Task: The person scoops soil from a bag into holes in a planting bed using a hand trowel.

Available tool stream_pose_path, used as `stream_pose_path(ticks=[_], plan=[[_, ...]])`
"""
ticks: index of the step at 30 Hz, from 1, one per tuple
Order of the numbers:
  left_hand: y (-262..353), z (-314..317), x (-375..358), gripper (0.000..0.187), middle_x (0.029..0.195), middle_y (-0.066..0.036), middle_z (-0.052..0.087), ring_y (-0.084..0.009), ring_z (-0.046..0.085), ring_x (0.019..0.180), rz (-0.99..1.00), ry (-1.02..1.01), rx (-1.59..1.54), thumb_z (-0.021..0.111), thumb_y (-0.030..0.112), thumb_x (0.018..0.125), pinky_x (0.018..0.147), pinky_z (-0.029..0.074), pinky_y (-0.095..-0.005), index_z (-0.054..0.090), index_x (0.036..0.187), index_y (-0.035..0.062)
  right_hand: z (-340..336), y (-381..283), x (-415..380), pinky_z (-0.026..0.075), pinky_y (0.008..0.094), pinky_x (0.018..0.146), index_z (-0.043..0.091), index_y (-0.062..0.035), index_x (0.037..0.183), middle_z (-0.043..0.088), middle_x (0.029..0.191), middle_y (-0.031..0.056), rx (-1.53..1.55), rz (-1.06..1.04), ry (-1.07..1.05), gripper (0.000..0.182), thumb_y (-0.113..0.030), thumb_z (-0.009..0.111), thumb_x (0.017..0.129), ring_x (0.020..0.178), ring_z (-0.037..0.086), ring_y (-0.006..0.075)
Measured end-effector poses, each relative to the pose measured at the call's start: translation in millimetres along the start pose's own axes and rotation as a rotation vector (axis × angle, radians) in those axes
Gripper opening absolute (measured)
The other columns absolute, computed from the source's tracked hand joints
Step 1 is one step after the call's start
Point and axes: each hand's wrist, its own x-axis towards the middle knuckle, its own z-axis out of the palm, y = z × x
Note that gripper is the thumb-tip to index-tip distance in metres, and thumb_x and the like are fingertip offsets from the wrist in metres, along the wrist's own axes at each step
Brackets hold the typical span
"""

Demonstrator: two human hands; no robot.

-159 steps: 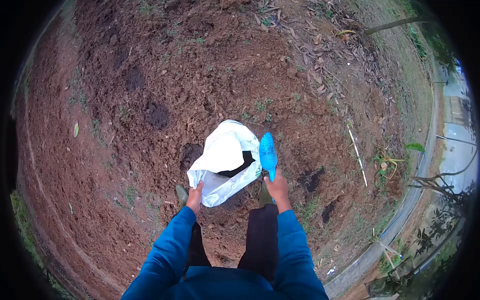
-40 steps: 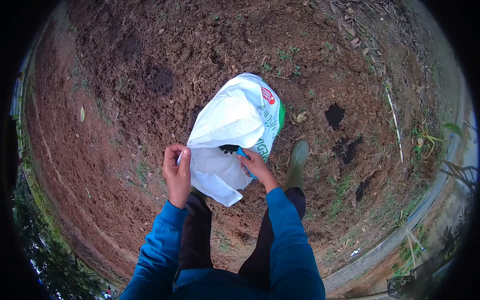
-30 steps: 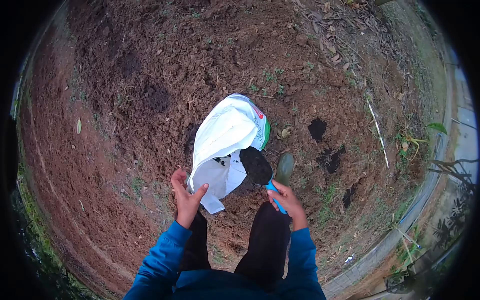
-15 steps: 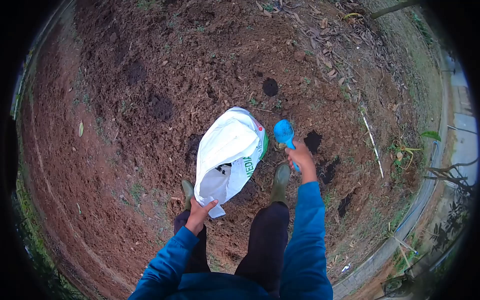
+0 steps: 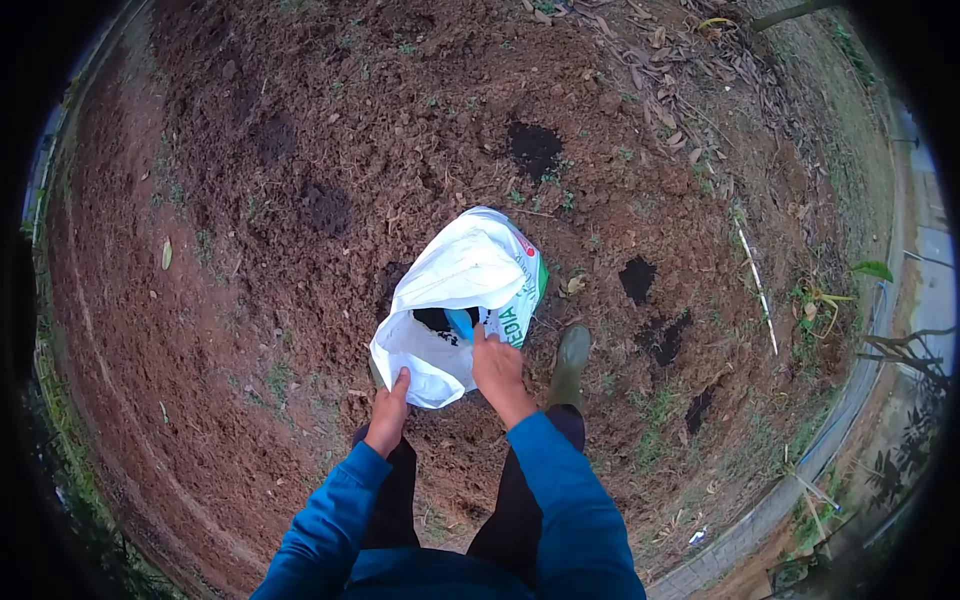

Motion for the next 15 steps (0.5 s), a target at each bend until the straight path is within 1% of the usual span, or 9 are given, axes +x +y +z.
stream_pose_path(ticks=[4, 5, 6, 7, 8, 9, 11, 12, 15], plan=[[0.3, -2.9, -3.3, 0.045, 0.082, -0.008, 0.059, -0.0116, 0.050, 0.073, 0.092, 0.002, 0.022, 0.048, 0.037, 0.085, 0.066, 0.040, -0.0258, 0.058, 0.091, -0.0066, 22.5, 33.2, 51.2, 0.049, 0.0317, 0.054, 0.057, -0.0065, 0.098, 0.061, 0.081, 0.0110, -0.296, 0.176, -0.179, 0.025, -0.011, 0.046, 0.076, 0.069, 0.061, 0.0234], [1.0, -2.9, -4.2, 0.043, 0.081, -0.007, 0.059, -0.0110, 0.050, 0.072, 0.121, -0.001, 0.014, 0.048, 0.036, 0.085, 0.065, 0.039, -0.0249, 0.058, 0.090, -0.0063, 36.4, 61.8, 54.9, 0.049, 0.0324, 0.055, 0.058, -0.0052, 0.095, 0.061, 0.087, 0.0103, -0.201, 0.212, -0.117, 0.024, -0.014, 0.043, 0.078, 0.070, 0.062, 0.0231], [3.0, -5.1, -3.9, 0.043, 0.081, -0.007, 0.059, -0.0110, 0.050, 0.072, 0.117, -0.001, 0.011, 0.048, 0.036, 0.085, 0.065, 0.039, -0.0249, 0.058, 0.090, -0.0063, 118.4, 126.6, 67.1, 0.049, 0.0326, 0.065, 0.056, -0.0033, 0.096, 0.060, 0.095, 0.0092, 0.172, 0.153, 0.128, 0.026, -0.019, 0.042, 0.080, 0.079, 0.060, 0.0230], [6.4, -8.9, -2.7, 0.042, 0.079, -0.006, 0.058, -0.0104, 0.050, 0.071, 0.091, -0.024, -0.005, 0.048, 0.034, 0.085, 0.064, 0.039, -0.0243, 0.058, 0.089, -0.0061, 56.4, 116.6, 29.2, 0.049, 0.0326, 0.065, 0.056, -0.0033, 0.096, 0.060, 0.095, 0.0092, 0.168, 0.151, 0.123, 0.026, -0.019, 0.042, 0.080, 0.079, 0.060, 0.0230], [10.1, -10.3, -3.3, 0.040, 0.077, -0.004, 0.058, -0.0097, 0.049, 0.069, 0.061, -0.048, -0.020, 0.049, 0.033, 0.085, 0.063, 0.038, -0.0236, 0.058, 0.089, -0.0059, -26.5, 69.5, 48.2, 0.048, 0.0282, 0.066, 0.056, -0.0036, 0.097, 0.061, 0.087, 0.0061, -0.047, 0.462, -0.071, 0.025, -0.017, 0.042, 0.082, 0.080, 0.060, 0.0234], [19.5, -5.6, -7.9, 0.039, 0.073, -0.002, 0.057, -0.0084, 0.047, 0.066, 0.089, -0.037, -0.077, 0.049, 0.032, 0.085, 0.060, 0.038, -0.0233, 0.057, 0.089, -0.0062, -12.3, 75.5, 55.9, 0.048, 0.0282, 0.066, 0.056, -0.0036, 0.097, 0.061, 0.087, 0.0061, -0.052, 0.462, -0.077, 0.025, -0.017, 0.042, 0.082, 0.080, 0.060, 0.0234], [21.2, -2.6, -6.8, 0.040, 0.071, -0.002, 0.057, -0.0081, 0.046, 0.065, 0.137, -0.024, -0.033, 0.049, 0.033, 0.085, 0.059, 0.037, -0.0237, 0.057, 0.087, -0.0066, 48.9, 87.7, 79.7, 0.045, 0.0290, 0.073, 0.052, 0.0016, 0.099, 0.060, 0.088, 0.0103, 0.260, -0.057, 0.536, 0.029, -0.019, 0.038, 0.084, 0.084, 0.058, 0.0251], [20.4, -3.3, -6.5, 0.041, 0.070, -0.001, 0.056, -0.0079, 0.045, 0.064, 0.186, -0.009, 0.014, 0.049, 0.033, 0.085, 0.058, 0.037, -0.0240, 0.058, 0.085, -0.0070, 76.9, 89.6, 89.4, 0.045, 0.0290, 0.073, 0.052, 0.0016, 0.099, 0.060, 0.088, 0.0103, 0.271, -0.063, 0.527, 0.029, -0.019, 0.038, 0.084, 0.084, 0.058, 0.0251], [16.7, -7.8, -3.8, 0.041, 0.064, -0.001, 0.053, -0.0063, 0.042, 0.061, 0.197, -0.057, 0.107, 0.049, 0.034, 0.085, 0.053, 0.034, -0.0238, 0.057, 0.081, -0.0061, 159.2, 100.9, 107.7, 0.043, 0.0308, 0.077, 0.051, 0.0027, 0.099, 0.059, 0.092, 0.0119, 0.909, -0.010, 0.421, 0.030, -0.018, 0.037, 0.084, 0.088, 0.056, 0.0247]])
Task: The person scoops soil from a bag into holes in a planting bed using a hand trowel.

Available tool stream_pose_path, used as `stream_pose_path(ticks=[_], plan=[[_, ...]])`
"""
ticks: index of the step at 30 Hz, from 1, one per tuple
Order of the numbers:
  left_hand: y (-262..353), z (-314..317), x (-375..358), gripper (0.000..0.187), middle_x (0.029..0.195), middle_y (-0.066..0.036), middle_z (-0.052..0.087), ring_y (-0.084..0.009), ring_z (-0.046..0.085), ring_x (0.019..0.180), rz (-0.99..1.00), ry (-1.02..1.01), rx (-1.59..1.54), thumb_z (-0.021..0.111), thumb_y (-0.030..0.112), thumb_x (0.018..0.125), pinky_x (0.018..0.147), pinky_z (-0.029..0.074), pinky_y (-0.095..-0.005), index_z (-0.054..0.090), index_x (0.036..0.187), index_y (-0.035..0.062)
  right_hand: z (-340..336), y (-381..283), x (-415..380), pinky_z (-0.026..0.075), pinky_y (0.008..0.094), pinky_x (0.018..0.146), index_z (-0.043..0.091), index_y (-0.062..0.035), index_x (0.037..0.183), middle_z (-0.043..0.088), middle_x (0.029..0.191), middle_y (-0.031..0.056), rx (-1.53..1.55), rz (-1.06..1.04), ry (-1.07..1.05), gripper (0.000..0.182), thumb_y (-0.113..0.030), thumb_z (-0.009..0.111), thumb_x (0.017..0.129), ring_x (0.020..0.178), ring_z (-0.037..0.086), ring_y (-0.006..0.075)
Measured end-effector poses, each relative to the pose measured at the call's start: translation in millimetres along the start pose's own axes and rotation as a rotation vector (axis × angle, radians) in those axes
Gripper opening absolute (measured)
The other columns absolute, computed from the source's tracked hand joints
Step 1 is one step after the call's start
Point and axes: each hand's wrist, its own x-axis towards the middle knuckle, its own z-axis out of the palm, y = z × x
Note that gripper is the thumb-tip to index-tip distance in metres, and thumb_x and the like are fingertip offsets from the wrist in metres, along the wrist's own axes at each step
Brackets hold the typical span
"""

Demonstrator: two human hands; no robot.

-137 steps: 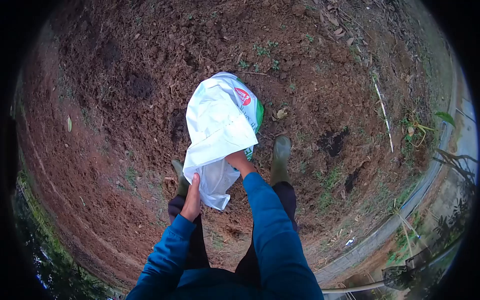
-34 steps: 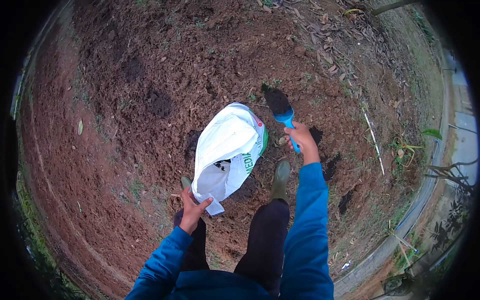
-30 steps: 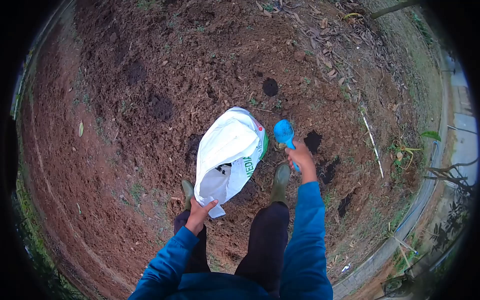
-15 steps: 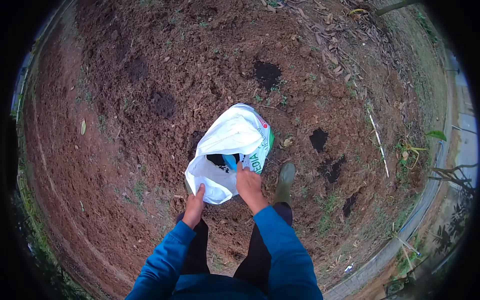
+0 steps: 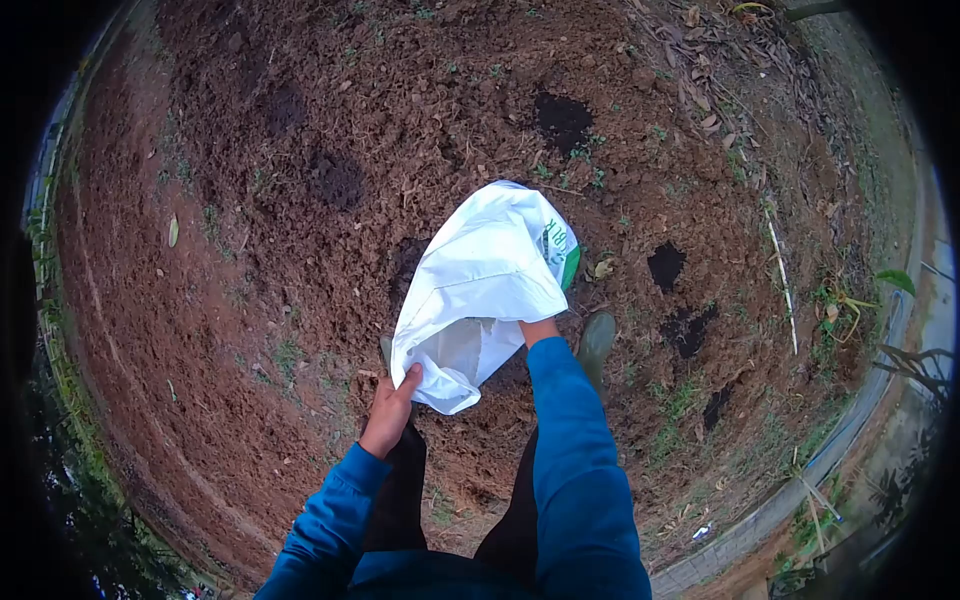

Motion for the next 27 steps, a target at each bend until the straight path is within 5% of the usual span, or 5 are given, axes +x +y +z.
stream_pose_path(ticks=[4, 10, 15, 17, 27], plan=[[-13.1, 3.8, 3.7, 0.041, 0.060, -0.001, 0.050, -0.0064, 0.039, 0.057, 0.003, -0.005, -0.010, 0.048, 0.035, 0.086, 0.050, 0.033, -0.0243, 0.057, 0.079, -0.0041, -10.3, 26.7, -13.0, 0.041, 0.0325, 0.081, 0.050, 0.0037, 0.100, 0.057, 0.096, 0.0136, 0.550, 0.224, -0.008, 0.030, -0.018, 0.035, 0.085, 0.092, 0.054, 0.0243], [-20.0, 2.8, 0.0, 0.043, 0.054, -0.004, 0.047, -0.0104, 0.041, 0.053, 0.088, -0.034, 0.096, 0.046, 0.035, 0.086, 0.048, 0.034, -0.0292, 0.052, 0.078, -0.0058, -37.7, -98.7, -47.6, 0.041, 0.0355, 0.084, 0.052, -0.0099, 0.108, 0.053, 0.110, 0.0105, -0.982, -0.028, -0.415, 0.030, -0.016, 0.038, 0.082, 0.101, 0.050, 0.0267], [-19.0, 2.5, -2.3, 0.042, 0.057, -0.019, 0.048, -0.0332, 0.046, 0.052, 0.265, -0.260, 0.415, 0.041, 0.036, 0.088, 0.052, 0.037, -0.0389, 0.051, 0.081, -0.0047, 5.1, -61.8, -64.0, 0.043, 0.0421, 0.077, 0.055, -0.0069, 0.100, 0.055, 0.101, 0.0170, -0.535, 0.036, -0.120, 0.030, -0.024, 0.049, 0.076, 0.092, 0.053, 0.0319], [-12.1, 4.8, -3.5, 0.032, 0.063, -0.021, 0.051, -0.0370, 0.050, 0.059, 0.235, -0.298, 0.513, 0.046, 0.027, 0.086, 0.055, 0.040, -0.0411, 0.053, 0.083, -0.0042, -6.4, -105.6, -60.5, 0.042, 0.0377, 0.082, 0.054, -0.0094, 0.105, 0.051, 0.109, 0.0189, -0.643, 0.620, -0.536, 0.032, -0.026, 0.045, 0.079, 0.100, 0.049, 0.0314], [-23.3, 25.3, -18.7, 0.016, 0.076, -0.022, 0.053, -0.0385, 0.052, 0.070, 0.510, -0.377, 0.633, 0.052, 0.012, 0.077, 0.061, 0.042, -0.0438, 0.055, 0.086, -0.0010, -13.9, -78.5, -92.0, 0.044, 0.0323, 0.069, 0.059, -0.0047, 0.098, 0.060, 0.090, 0.0130, 0.061, 0.288, -0.277, 0.029, -0.019, 0.060, 0.073, 0.080, 0.058, 0.0242]])
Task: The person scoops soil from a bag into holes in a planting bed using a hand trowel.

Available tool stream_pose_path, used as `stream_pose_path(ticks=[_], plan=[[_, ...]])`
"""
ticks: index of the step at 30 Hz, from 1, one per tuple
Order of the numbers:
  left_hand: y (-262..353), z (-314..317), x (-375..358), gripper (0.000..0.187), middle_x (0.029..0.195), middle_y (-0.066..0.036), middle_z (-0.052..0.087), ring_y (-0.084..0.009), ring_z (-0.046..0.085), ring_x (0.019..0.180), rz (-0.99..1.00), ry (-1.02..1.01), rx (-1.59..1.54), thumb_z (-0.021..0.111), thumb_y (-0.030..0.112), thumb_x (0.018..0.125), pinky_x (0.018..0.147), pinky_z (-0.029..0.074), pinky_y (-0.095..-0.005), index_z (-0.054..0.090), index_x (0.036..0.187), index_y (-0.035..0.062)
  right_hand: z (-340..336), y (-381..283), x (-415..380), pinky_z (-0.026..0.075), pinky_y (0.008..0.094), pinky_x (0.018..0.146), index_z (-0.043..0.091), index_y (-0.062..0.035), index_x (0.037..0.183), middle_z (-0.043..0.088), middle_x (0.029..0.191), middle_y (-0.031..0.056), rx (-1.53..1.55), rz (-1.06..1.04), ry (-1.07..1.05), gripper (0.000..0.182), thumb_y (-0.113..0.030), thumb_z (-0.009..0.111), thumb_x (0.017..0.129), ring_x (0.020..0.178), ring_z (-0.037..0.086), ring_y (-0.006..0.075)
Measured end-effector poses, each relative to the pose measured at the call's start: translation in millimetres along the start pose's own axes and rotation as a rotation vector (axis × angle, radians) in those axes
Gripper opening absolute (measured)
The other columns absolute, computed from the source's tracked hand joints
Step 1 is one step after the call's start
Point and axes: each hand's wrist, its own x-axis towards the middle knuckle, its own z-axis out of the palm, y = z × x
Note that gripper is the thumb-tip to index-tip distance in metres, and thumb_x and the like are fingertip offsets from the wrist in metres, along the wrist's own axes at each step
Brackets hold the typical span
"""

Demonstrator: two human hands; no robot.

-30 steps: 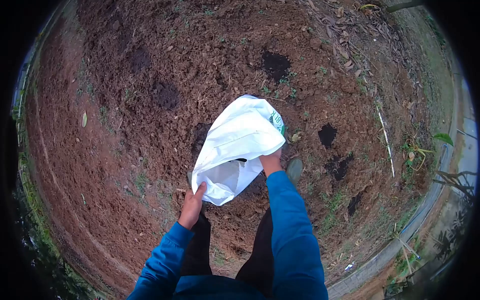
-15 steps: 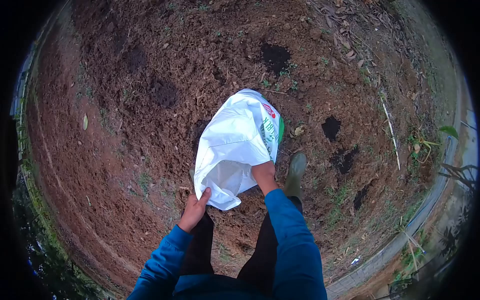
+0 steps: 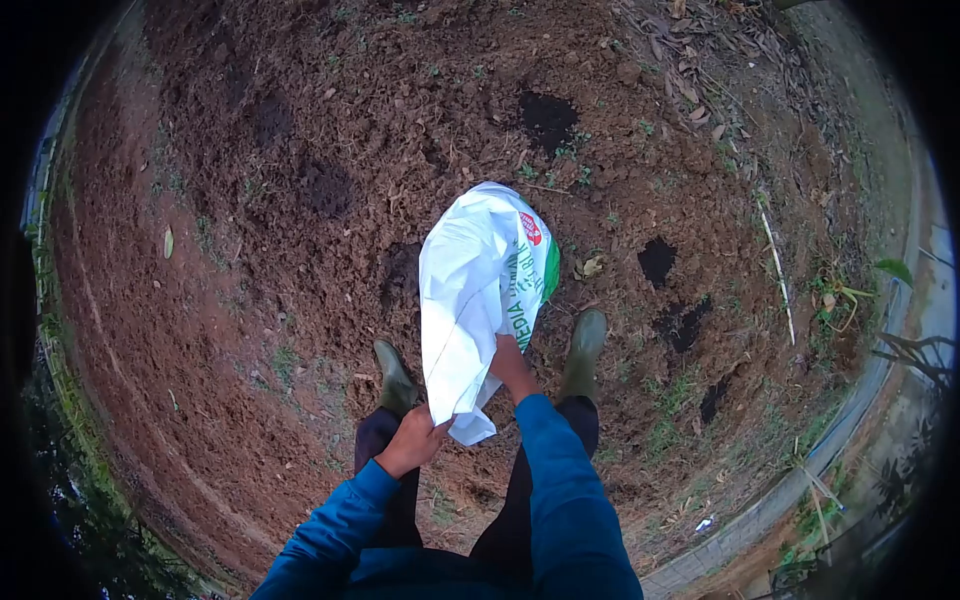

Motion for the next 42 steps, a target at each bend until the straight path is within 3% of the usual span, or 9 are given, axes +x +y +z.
stream_pose_path(ticks=[2, 7, 11, 21, 25, 30, 37, 39, 42], plan=[[-1.7, -2.0, -2.4, 0.019, 0.070, -0.022, 0.054, -0.0388, 0.052, 0.065, -0.121, 0.002, -0.105, 0.049, 0.016, 0.081, 0.057, 0.041, -0.0437, 0.055, 0.084, -0.0020, -14.4, -6.1, 0.8, 0.044, 0.0318, 0.063, 0.060, -0.0053, 0.097, 0.061, 0.082, 0.0150, -0.048, -0.023, -0.165, 0.028, -0.020, 0.061, 0.073, 0.070, 0.058, 0.0238], [-15.5, -10.8, -7.7, 0.038, 0.063, -0.017, 0.055, -0.0294, 0.054, 0.057, -0.523, 0.213, -0.397, 0.051, 0.034, 0.082, 0.056, 0.041, -0.0396, 0.052, 0.079, -0.0042, -55.7, -68.9, -36.1, 0.037, 0.0217, 0.044, 0.054, -0.0083, 0.112, 0.055, 0.060, 0.0013, 0.182, 0.234, -0.262, 0.039, -0.021, 0.063, 0.076, 0.047, 0.046, 0.0049], [16.4, -31.0, 2.6, 0.057, 0.093, -0.016, 0.050, -0.0276, 0.051, 0.084, -0.506, 0.420, -0.084, 0.066, 0.035, 0.069, 0.075, 0.040, -0.0348, 0.041, 0.103, -0.0043, -79.5, -82.6, -70.6, 0.035, 0.0186, 0.041, 0.050, -0.0099, 0.117, 0.051, 0.061, -0.0009, 0.315, 0.304, -0.262, 0.043, -0.019, 0.062, 0.077, 0.047, 0.042, 0.0030], [46.5, -45.8, 29.0, 0.082, 0.106, -0.019, 0.035, -0.0312, 0.038, 0.099, -0.197, 0.554, 0.083, 0.072, 0.027, 0.059, 0.086, 0.032, -0.0397, 0.026, 0.118, -0.0060, -153.5, -68.5, -128.2, 0.035, 0.0205, 0.037, 0.045, -0.0070, 0.120, 0.051, 0.061, 0.0017, 0.544, 0.461, 0.110, 0.040, -0.021, 0.053, 0.084, 0.044, 0.043, 0.0063], [42.3, -39.8, 27.9, 0.081, 0.105, -0.019, 0.035, -0.0309, 0.038, 0.098, -0.181, 0.539, 0.096, 0.072, 0.025, 0.059, 0.086, 0.032, -0.0391, 0.026, 0.118, -0.0062, -202.2, -71.1, -64.5, 0.035, 0.0222, 0.036, 0.046, -0.0060, 0.118, 0.051, 0.060, 0.0030, 0.494, 0.446, 0.226, 0.042, -0.030, 0.050, 0.084, 0.043, 0.044, 0.0085], [48.6, -45.2, 28.5, 0.081, 0.107, -0.022, 0.037, -0.0335, 0.040, 0.099, -0.072, 0.598, 0.211, 0.072, 0.024, 0.059, 0.086, 0.032, -0.0404, 0.027, 0.119, -0.0055, -227.3, -47.8, -4.4, 0.033, 0.0234, 0.032, 0.053, -0.0040, 0.086, 0.051, 0.055, 0.0041, 0.073, 0.755, 0.161, 0.028, -0.032, 0.051, 0.083, 0.038, 0.044, 0.0095], [56.7, -57.9, 41.9, 0.074, 0.096, -0.016, 0.044, -0.0260, 0.046, 0.089, -0.059, 0.493, 0.407, 0.072, 0.016, 0.059, 0.079, 0.038, -0.0356, 0.032, 0.119, -0.0014, -183.8, -121.8, -106.3, 0.033, 0.0232, 0.033, 0.056, -0.0071, 0.104, 0.051, 0.055, 0.0032, 0.031, 0.645, -0.139, 0.031, -0.028, 0.053, 0.081, 0.038, 0.044, 0.0081], [46.0, -63.5, 47.6, 0.055, 0.090, -0.014, 0.050, -0.0270, 0.051, 0.083, -0.246, 0.451, 0.096, 0.068, 0.010, 0.063, 0.072, 0.042, -0.0351, 0.043, 0.111, 0.0005, -166.0, -141.6, -110.5, 0.033, 0.0227, 0.033, 0.056, -0.0078, 0.107, 0.052, 0.055, 0.0035, 0.056, 0.626, -0.224, 0.033, -0.029, 0.054, 0.081, 0.038, 0.044, 0.0074], [27.6, -68.9, 46.9, 0.035, 0.081, -0.012, 0.052, -0.0228, 0.053, 0.070, -0.208, 0.488, 0.079, 0.064, 0.006, 0.068, 0.063, 0.044, -0.0323, 0.054, 0.100, 0.0020, -121.6, -159.3, -83.9, 0.041, 0.0282, 0.042, 0.057, -0.0077, 0.105, 0.057, 0.061, 0.0074, -0.005, 0.505, -0.372, 0.035, -0.030, 0.057, 0.078, 0.047, 0.053, 0.0142]])
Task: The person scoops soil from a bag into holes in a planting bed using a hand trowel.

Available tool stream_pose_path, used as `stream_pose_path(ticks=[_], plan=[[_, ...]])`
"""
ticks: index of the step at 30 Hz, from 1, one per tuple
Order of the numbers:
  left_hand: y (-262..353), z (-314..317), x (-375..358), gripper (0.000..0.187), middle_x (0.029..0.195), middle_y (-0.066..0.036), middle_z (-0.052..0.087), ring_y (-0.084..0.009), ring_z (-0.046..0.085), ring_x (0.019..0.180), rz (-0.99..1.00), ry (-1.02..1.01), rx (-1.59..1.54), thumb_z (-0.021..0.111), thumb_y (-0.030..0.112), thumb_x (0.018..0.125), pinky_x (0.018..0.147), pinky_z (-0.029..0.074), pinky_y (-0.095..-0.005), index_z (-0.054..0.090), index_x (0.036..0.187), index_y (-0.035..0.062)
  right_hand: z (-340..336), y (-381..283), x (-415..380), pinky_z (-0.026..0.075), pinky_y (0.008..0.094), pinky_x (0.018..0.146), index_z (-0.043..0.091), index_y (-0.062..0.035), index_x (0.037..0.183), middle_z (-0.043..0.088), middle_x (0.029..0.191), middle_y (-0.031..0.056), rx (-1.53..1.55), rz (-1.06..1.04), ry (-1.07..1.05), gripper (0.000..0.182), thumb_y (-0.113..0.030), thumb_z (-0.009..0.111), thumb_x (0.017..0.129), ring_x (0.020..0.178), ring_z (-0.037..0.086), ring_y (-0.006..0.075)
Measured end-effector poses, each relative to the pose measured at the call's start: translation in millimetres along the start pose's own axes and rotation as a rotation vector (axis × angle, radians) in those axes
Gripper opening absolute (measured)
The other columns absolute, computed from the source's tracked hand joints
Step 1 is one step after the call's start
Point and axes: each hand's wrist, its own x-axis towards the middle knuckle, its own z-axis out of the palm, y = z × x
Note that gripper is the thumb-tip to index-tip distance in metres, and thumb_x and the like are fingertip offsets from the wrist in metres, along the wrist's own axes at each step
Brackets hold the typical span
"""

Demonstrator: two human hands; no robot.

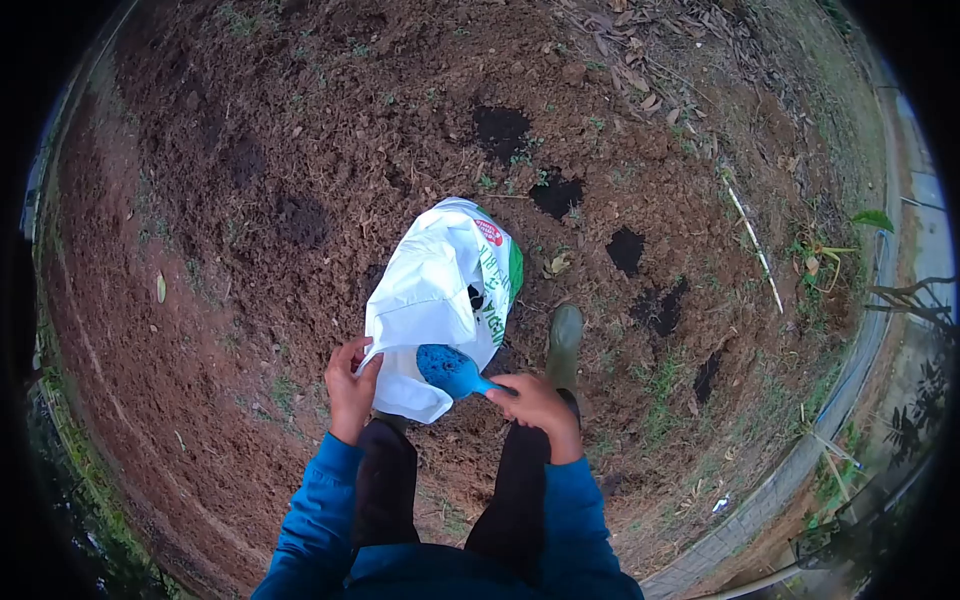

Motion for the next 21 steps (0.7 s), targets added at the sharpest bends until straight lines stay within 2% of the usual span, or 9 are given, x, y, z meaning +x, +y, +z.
stream_pose_path(ticks=[1, 4, 6, 13, 15, 17, 18, 20, 21], plan=[[2.2, 1.8, 0.0, 0.018, 0.078, -0.013, 0.053, -0.0218, 0.052, 0.067, 0.054, 0.098, -0.113, 0.060, 0.006, 0.072, 0.061, 0.043, -0.0323, 0.060, 0.090, 0.0017, 9.7, -3.3, 22.3, 0.043, 0.0314, 0.050, 0.057, -0.0074, 0.103, 0.059, 0.067, 0.0094, -0.180, -0.093, 0.053, 0.032, -0.028, 0.057, 0.078, 0.056, 0.056, 0.0187], [-4.8, -3.3, -4.1, 0.012, 0.076, -0.011, 0.053, -0.0210, 0.051, 0.066, 0.049, 0.113, -0.125, 0.058, 0.007, 0.076, 0.060, 0.041, -0.0303, 0.061, 0.084, -0.0004, 31.3, -20.7, 94.5, 0.044, 0.0383, 0.073, 0.059, -0.0056, 0.095, 0.061, 0.083, 0.0131, -0.573, -0.252, 0.345, 0.026, -0.024, 0.053, 0.077, 0.082, 0.057, 0.0290], [-0.9, -6.2, -7.6, 0.011, 0.073, -0.009, 0.053, -0.0200, 0.050, 0.066, 0.015, 0.125, -0.132, 0.056, 0.008, 0.078, 0.061, 0.040, -0.0285, 0.061, 0.082, -0.0016, 30.5, -15.0, 151.4, 0.046, 0.0373, 0.071, 0.059, -0.0018, 0.090, 0.060, 0.084, 0.0160, -0.666, -0.738, 0.850, 0.027, -0.024, 0.050, 0.078, 0.084, 0.057, 0.0283], [-25.8, 6.7, -15.8, 0.019, 0.080, -0.010, 0.054, -0.0164, 0.049, 0.071, -0.038, 0.107, -0.308, 0.052, 0.014, 0.084, 0.063, 0.039, -0.0264, 0.059, 0.083, -0.0042, 58.7, -6.2, 253.7, 0.047, 0.0378, 0.065, 0.055, 0.0000, 0.091, 0.059, 0.083, 0.0195, -0.519, -0.551, 0.685, 0.025, -0.020, 0.048, 0.079, 0.077, 0.059, 0.0312], [-35.4, 7.6, -15.4, 0.027, 0.081, -0.006, 0.055, -0.0113, 0.047, 0.071, -0.189, 0.139, -0.595, 0.047, 0.019, 0.088, 0.064, 0.038, -0.0241, 0.058, 0.086, -0.0050, 61.8, 0.2, 263.7, 0.048, 0.0380, 0.062, 0.053, 0.0006, 0.092, 0.059, 0.082, 0.0207, -0.481, -0.469, 0.648, 0.024, -0.019, 0.047, 0.079, 0.074, 0.059, 0.0322], [-34.3, 4.6, -16.4, 0.030, 0.080, -0.003, 0.054, -0.0088, 0.045, 0.070, -0.256, 0.127, -0.705, 0.044, 0.022, 0.089, 0.063, 0.038, -0.0228, 0.058, 0.086, -0.0045, 54.9, 4.7, 263.3, 0.049, 0.0382, 0.060, 0.051, 0.0013, 0.092, 0.058, 0.082, 0.0219, -0.448, -0.388, 0.629, 0.024, -0.017, 0.046, 0.079, 0.072, 0.060, 0.0331], [-32.8, 2.2, -15.6, 0.033, 0.080, -0.001, 0.054, -0.0063, 0.044, 0.070, -0.315, 0.117, -0.808, 0.042, 0.025, 0.090, 0.063, 0.037, -0.0214, 0.057, 0.086, -0.0041, 46.6, 2.4, 250.1, 0.049, 0.0396, 0.056, 0.049, -0.0005, 0.091, 0.058, 0.074, 0.0192, -0.769, -0.469, 0.595, 0.018, -0.012, 0.043, 0.079, 0.064, 0.060, 0.0327], [-32.2, -1.5, -16.1, 0.032, 0.077, 0.003, 0.053, -0.0033, 0.042, 0.068, -0.332, 0.114, -0.813, 0.042, 0.027, 0.090, 0.061, 0.036, -0.0191, 0.058, 0.087, -0.0013, 35.0, -4.2, 221.3, 0.049, 0.0387, 0.054, 0.051, -0.0018, 0.089, 0.058, 0.070, 0.0167, -0.972, -0.468, 0.598, 0.016, -0.009, 0.041, 0.079, 0.064, 0.061, 0.0289], [-31.0, -3.2, -16.1, 0.032, 0.076, 0.002, 0.053, -0.0032, 0.042, 0.068, -0.341, 0.149, -0.852, 0.042, 0.027, 0.090, 0.061, 0.035, -0.0188, 0.057, 0.087, -0.0010, 28.7, 1.8, 219.9, 0.049, 0.0373, 0.053, 0.051, -0.0024, 0.089, 0.059, 0.071, 0.0162, -1.076, -0.472, 0.527, 0.015, -0.009, 0.042, 0.078, 0.063, 0.061, 0.0274]])
